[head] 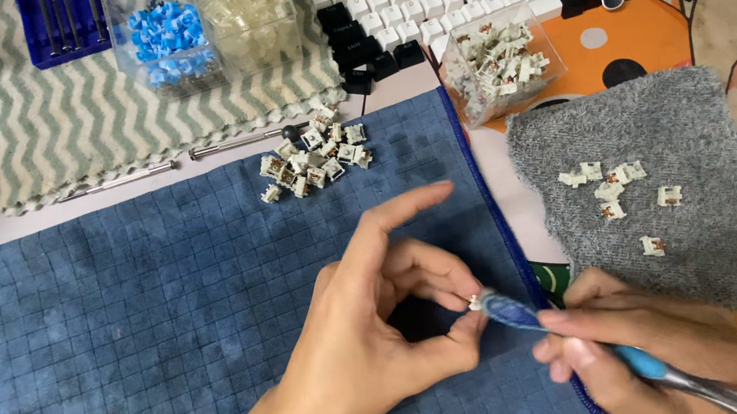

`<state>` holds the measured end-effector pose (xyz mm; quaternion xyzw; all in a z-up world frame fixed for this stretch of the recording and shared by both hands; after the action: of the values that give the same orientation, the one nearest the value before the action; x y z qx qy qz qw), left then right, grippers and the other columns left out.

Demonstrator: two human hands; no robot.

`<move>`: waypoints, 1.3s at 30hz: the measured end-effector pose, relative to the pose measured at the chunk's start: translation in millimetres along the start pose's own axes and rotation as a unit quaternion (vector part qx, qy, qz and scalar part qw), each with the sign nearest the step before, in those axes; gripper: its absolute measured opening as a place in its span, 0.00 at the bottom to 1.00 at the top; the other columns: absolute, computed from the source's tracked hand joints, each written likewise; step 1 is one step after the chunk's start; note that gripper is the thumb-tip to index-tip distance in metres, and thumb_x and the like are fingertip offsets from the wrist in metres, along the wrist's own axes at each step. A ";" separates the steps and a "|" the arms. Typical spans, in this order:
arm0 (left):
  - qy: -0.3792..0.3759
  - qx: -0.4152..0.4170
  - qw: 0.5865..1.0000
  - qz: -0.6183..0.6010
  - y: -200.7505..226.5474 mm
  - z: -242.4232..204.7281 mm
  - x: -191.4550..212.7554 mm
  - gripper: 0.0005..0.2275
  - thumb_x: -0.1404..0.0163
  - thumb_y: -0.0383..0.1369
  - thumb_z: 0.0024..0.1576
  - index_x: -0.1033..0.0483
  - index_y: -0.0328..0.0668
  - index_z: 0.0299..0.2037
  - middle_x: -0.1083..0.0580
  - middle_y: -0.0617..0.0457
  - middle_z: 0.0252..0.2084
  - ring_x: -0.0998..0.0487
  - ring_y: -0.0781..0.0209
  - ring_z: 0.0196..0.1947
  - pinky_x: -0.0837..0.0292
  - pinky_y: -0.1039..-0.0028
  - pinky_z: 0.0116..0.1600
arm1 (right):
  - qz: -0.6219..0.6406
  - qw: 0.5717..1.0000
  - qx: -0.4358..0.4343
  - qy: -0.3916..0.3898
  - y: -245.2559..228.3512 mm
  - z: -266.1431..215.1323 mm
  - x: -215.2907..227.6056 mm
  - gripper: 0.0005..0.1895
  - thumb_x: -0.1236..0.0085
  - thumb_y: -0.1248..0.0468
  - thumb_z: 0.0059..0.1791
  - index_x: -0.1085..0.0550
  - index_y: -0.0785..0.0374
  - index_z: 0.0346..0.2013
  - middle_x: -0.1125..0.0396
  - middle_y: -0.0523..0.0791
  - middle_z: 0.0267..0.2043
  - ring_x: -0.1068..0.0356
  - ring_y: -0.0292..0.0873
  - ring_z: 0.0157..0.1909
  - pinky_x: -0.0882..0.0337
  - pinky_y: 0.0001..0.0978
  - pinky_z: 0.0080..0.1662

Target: The person cleans individual mechanical keyboard switches using a toothbrush. They pick up each switch from a pile, brush it, and place it on a cloth. The process is repeated for multiple switches.

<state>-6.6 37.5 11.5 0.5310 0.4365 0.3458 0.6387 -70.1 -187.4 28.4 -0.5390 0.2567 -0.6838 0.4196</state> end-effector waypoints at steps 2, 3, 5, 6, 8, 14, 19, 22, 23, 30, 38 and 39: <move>-0.017 -0.021 0.993 0.114 5.2 0.6 0.3 0.37 0.32 0.23 0.56 0.35 0.42 0.78 0.14 0.57 0.41 0.14 0.70 0.40 0.11 0.79 0.57 | -0.015 1.000 0.013 0.011 -3.7 1.5 1.9 0.10 0.41 0.64 0.53 0.15 0.59 0.45 0.20 0.41 0.22 0.25 0.36 0.27 0.21 0.21 0.32; -0.017 -0.021 0.993 0.115 5.6 0.9 1.4 0.37 0.32 0.23 0.56 0.35 0.42 0.78 0.14 0.57 0.41 0.14 0.70 0.40 0.11 0.79 0.57 | -0.014 1.000 0.013 0.010 -0.4 -1.5 5.1 0.10 0.41 0.64 0.53 0.15 0.59 0.45 0.20 0.41 0.22 0.25 0.36 0.27 0.21 0.21 0.32; -0.024 -0.023 0.987 0.157 5.8 1.6 1.4 0.37 0.32 0.26 0.56 0.35 0.47 0.77 0.14 0.61 0.42 0.14 0.71 0.39 0.11 0.79 0.56 | -0.038 0.997 -0.053 -0.030 14.4 -8.8 7.8 0.13 0.41 0.61 0.54 0.14 0.55 0.50 0.11 0.41 0.31 0.10 0.30 0.22 0.11 0.16 0.37; -0.025 -0.022 0.987 0.157 4.4 1.4 1.4 0.37 0.32 0.26 0.56 0.35 0.47 0.77 0.14 0.61 0.42 0.14 0.71 0.39 0.11 0.79 0.56 | -0.038 0.997 -0.055 -0.030 12.2 -2.4 6.3 0.13 0.41 0.61 0.54 0.14 0.55 0.50 0.11 0.41 0.31 0.10 0.30 0.22 0.11 0.16 0.37; -0.029 -0.030 0.989 0.145 3.5 1.2 1.5 0.38 0.31 0.24 0.56 0.36 0.46 0.78 0.16 0.59 0.42 0.14 0.69 0.40 0.10 0.78 0.58 | -0.002 0.997 0.057 -0.057 -6.2 10.9 -0.8 0.11 0.40 0.63 0.54 0.16 0.58 0.48 0.15 0.38 0.24 0.19 0.33 0.28 0.16 0.18 0.34; -0.024 -0.023 0.993 0.118 4.7 1.4 0.0 0.39 0.31 0.22 0.57 0.36 0.42 0.79 0.14 0.56 0.42 0.12 0.69 0.43 0.09 0.77 0.61 | -0.024 0.999 0.019 -0.032 4.5 3.5 1.0 0.11 0.43 0.66 0.54 0.15 0.59 0.45 0.15 0.42 0.26 0.13 0.30 0.25 0.14 0.16 0.36; -0.019 0.011 0.999 0.049 4.0 2.8 0.7 0.40 0.33 0.19 0.56 0.38 0.40 0.80 0.15 0.53 0.42 0.14 0.68 0.42 0.10 0.76 0.61 | -0.036 0.997 -0.064 -0.023 14.5 -4.8 6.9 0.12 0.43 0.62 0.54 0.14 0.56 0.47 0.15 0.40 0.31 0.12 0.30 0.21 0.17 0.14 0.29; -0.027 0.041 0.998 -0.033 -2.0 2.1 -1.0 0.43 0.34 0.17 0.56 0.41 0.38 0.83 0.17 0.49 0.42 0.14 0.65 0.43 0.11 0.74 0.61 | -0.013 0.998 0.005 -0.061 6.9 3.4 4.2 0.12 0.42 0.62 0.55 0.16 0.56 0.50 0.14 0.39 0.31 0.09 0.30 0.27 0.12 0.15 0.34; -0.033 0.060 0.994 -0.085 -5.4 1.7 -2.3 0.44 0.35 0.15 0.56 0.43 0.38 0.85 0.17 0.47 0.42 0.14 0.64 0.44 0.12 0.73 0.60 | 0.006 0.997 0.044 -0.062 2.6 6.7 4.4 0.12 0.44 0.64 0.55 0.17 0.60 0.49 0.14 0.41 0.25 0.13 0.33 0.28 0.11 0.20 0.38; -0.044 0.089 0.983 -0.151 -11.0 2.6 -2.6 0.50 0.35 0.13 0.54 0.47 0.40 0.88 0.18 0.45 0.43 0.15 0.64 0.44 0.14 0.73 0.59 | 0.006 0.997 0.065 -0.039 2.6 1.7 2.6 0.12 0.44 0.63 0.56 0.17 0.60 0.50 0.13 0.40 0.28 0.14 0.33 0.30 0.11 0.23 0.45; -0.037 0.097 0.985 -0.135 -7.9 3.9 -3.2 0.52 0.34 0.15 0.54 0.52 0.41 0.90 0.18 0.46 0.41 0.15 0.62 0.42 0.15 0.72 0.55 | -0.044 0.984 -0.124 0.116 -10.7 -4.4 8.2 0.12 0.42 0.65 0.52 0.13 0.65 0.40 0.18 0.48 0.25 0.20 0.38 0.16 0.20 0.26 0.28; -0.042 0.096 0.986 -0.131 -11.2 3.8 -2.6 0.52 0.34 0.15 0.54 0.52 0.41 0.90 0.18 0.46 0.41 0.15 0.62 0.42 0.15 0.72 0.55 | -0.042 0.984 -0.124 0.122 4.0 -3.7 13.6 0.12 0.42 0.65 0.52 0.13 0.65 0.40 0.18 0.48 0.25 0.20 0.38 0.16 0.20 0.26 0.28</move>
<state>-4.3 31.5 1.1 0.5419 0.5067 0.1929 0.6422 -73.3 -201.4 31.2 -0.5100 0.3655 -0.7243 0.2858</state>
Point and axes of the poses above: each hand's wrist, its own z-axis towards the middle knuckle, its own x-axis out of the back of the hand, y = z × x, the point moved 6 cm from there along z, towards the middle knuckle
